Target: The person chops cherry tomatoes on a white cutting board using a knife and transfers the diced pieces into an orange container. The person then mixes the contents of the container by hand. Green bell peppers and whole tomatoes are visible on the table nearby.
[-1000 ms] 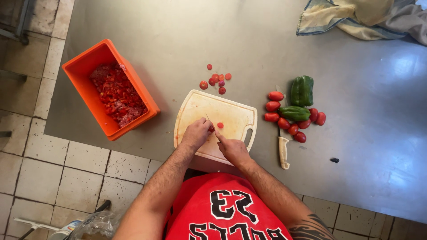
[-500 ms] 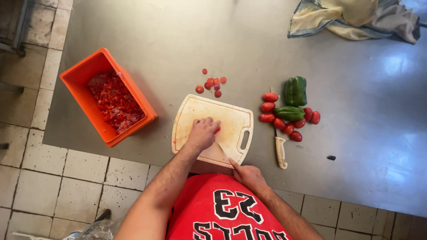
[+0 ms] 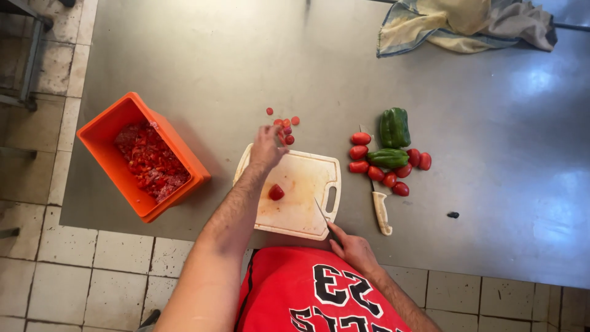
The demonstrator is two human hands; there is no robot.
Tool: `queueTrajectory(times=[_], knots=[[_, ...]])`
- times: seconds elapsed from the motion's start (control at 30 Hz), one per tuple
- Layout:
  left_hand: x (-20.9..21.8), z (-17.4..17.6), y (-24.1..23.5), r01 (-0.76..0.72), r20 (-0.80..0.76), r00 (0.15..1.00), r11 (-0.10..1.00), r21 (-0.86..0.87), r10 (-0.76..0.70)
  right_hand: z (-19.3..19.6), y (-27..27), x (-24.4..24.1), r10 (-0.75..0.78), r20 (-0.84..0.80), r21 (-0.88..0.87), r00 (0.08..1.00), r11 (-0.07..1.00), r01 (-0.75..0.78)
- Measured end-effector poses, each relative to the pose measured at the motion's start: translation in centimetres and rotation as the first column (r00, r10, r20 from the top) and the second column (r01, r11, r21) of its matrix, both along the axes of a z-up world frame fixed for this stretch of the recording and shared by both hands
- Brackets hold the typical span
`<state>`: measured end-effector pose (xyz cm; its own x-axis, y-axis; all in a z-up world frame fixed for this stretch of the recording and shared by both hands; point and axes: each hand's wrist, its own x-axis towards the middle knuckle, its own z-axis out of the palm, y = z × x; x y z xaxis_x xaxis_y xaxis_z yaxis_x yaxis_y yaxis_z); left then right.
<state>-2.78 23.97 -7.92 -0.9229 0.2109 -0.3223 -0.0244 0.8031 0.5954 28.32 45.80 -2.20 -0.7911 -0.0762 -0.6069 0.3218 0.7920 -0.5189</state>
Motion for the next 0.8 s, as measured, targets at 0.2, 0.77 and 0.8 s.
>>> queueTrajectory(times=[0.2,0.77,0.8], knots=[[6.1,5.5,-2.0,0.274,0.182,0.955,0.934,-0.227,-0.236,-1.8,0.1,-1.5,0.039,-0.090,-0.113,0.995,0.992,-0.049],[13.7,-5.4,-6.2,0.369,-0.331,0.807,0.855,-0.365,-0.490,-0.6,-8.4,-5.5,0.145,-0.225,-0.033,0.964,0.987,-0.156],[13.6,-6.2,-6.3,0.402,-0.307,0.807,0.851,-0.339,-0.504,-1.1,-8.7,-5.1,0.145,-0.241,-0.004,0.960,0.989,-0.150]])
